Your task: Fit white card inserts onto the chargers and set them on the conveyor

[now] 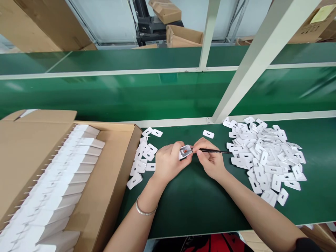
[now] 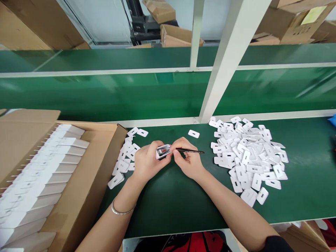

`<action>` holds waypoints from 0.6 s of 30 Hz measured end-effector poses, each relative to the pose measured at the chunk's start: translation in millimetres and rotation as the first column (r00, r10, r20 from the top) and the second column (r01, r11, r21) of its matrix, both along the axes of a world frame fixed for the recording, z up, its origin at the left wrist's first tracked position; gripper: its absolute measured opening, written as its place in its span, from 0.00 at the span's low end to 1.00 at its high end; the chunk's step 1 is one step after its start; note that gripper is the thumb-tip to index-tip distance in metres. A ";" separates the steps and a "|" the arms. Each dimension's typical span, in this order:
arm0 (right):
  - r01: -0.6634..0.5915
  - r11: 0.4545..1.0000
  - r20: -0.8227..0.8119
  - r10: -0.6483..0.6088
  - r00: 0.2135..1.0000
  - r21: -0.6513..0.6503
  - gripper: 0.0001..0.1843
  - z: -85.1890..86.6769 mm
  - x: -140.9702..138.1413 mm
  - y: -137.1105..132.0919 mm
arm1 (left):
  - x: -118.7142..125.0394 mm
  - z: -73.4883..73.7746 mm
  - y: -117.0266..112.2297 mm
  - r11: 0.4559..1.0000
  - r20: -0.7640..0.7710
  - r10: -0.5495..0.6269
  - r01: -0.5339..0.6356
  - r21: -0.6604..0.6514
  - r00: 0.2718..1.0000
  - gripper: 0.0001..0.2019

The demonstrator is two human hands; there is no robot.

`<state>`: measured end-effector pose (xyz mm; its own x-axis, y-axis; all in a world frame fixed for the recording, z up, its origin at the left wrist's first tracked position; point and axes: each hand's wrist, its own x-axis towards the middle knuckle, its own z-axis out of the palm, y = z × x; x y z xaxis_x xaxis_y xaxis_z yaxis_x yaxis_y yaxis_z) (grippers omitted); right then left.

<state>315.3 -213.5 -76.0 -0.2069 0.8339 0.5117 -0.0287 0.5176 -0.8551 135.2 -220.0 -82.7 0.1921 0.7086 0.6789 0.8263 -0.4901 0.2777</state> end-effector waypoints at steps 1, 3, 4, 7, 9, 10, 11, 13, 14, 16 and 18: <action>0.001 1.000 0.007 -0.001 1.000 0.006 0.08 0.2 -0.1 -0.1 | 0.2 0.0 -0.3 1.000 -0.001 0.003 -0.003 -0.003 1.000 0.07; 0.008 1.000 0.018 -0.008 1.000 0.022 0.08 0.3 -0.8 -0.2 | 0.4 -0.3 -0.8 1.000 0.000 0.013 -0.013 -0.013 1.000 0.07; 0.014 0.999 0.022 -0.015 1.000 0.030 0.08 0.1 -1.4 -0.3 | 0.5 -0.6 -1.1 1.000 0.001 0.019 -0.019 -0.019 1.000 0.07; 0.038 0.998 0.018 -0.039 0.999 0.048 0.08 -0.6 -2.9 -0.5 | 1.2 -1.9 -1.4 0.999 0.008 0.028 -0.028 -0.034 1.000 0.07; 0.046 0.998 0.010 -0.047 0.999 0.048 0.09 -0.9 -3.4 -0.4 | 1.9 -2.4 -1.6 0.999 0.016 0.028 -0.027 -0.039 0.999 0.07; 0.049 0.998 0.006 -0.049 0.999 0.045 0.09 -1.0 -3.4 -0.4 | 2.3 -2.4 -1.7 0.999 0.020 0.029 -0.028 -0.039 0.999 0.07; 0.051 0.998 0.002 -0.051 0.999 0.041 0.08 -0.9 -3.2 -0.2 | 2.7 -2.3 -1.8 0.999 0.023 0.030 -0.029 -0.038 0.999 0.07; 0.055 0.998 -0.012 -0.054 0.998 0.034 0.08 -0.5 -2.6 0.3 | 3.4 -1.7 -2.2 0.999 0.025 0.029 -0.028 -0.034 0.999 0.07; 0.055 0.998 -0.021 -0.054 0.998 0.032 0.08 -0.4 -2.2 0.5 | 3.5 -1.4 -2.3 0.999 0.027 0.024 -0.023 -0.033 0.999 0.08; 0.047 0.998 -0.031 -0.046 0.998 0.030 0.08 -0.3 -1.7 0.9 | 3.3 -1.0 -2.5 0.999 0.035 0.010 -0.009 -0.035 0.999 0.08; 0.032 0.999 -0.015 -0.032 0.999 0.023 0.08 -0.4 -1.3 0.9 | 2.6 -1.0 -2.3 0.999 0.047 -0.007 0.009 -0.045 0.999 0.07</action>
